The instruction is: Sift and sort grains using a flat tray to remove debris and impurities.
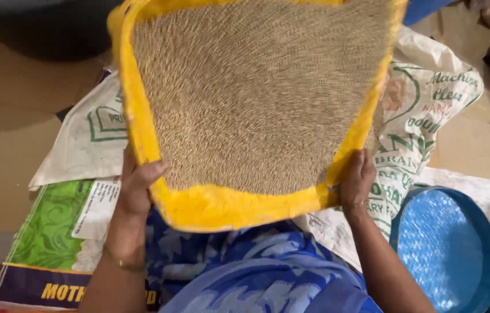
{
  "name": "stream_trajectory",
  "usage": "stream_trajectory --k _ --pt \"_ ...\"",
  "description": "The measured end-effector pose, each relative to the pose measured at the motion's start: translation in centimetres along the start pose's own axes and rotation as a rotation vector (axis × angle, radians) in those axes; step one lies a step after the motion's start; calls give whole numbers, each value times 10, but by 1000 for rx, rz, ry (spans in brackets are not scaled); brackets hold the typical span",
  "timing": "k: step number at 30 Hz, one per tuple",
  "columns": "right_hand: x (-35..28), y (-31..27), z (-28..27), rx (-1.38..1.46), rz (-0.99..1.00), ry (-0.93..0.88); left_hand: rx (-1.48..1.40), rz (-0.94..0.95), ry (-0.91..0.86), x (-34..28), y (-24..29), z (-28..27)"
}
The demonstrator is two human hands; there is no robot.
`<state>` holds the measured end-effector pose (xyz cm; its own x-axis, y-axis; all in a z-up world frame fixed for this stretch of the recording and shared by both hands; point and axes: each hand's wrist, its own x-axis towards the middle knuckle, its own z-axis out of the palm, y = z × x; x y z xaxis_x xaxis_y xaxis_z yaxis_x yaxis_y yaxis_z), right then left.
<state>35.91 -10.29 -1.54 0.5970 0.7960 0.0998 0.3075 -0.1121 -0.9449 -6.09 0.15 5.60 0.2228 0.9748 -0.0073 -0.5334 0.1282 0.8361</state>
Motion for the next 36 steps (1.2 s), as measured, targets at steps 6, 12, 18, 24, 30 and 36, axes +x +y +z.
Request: stream_trajectory --k 6,12,18,24,30,36 --pt "8 29 -26 -288 231 2 -71 -143 10 39 -79 -21" --pt "-28 -11 -39 -228 440 -40 -66 -414 191 5 -59 -15" --pt "-15 13 -19 -41 -38 74 133 51 15 -1 -29 -16" --pt "-3 61 -25 -449 214 -213 -4 -351 223 23 -55 -14" --pt "-4 -1 -28 -119 358 -37 101 -90 -15 29 -2 53" --pt "43 61 -40 -143 120 66 265 -13 -136 108 -73 37"
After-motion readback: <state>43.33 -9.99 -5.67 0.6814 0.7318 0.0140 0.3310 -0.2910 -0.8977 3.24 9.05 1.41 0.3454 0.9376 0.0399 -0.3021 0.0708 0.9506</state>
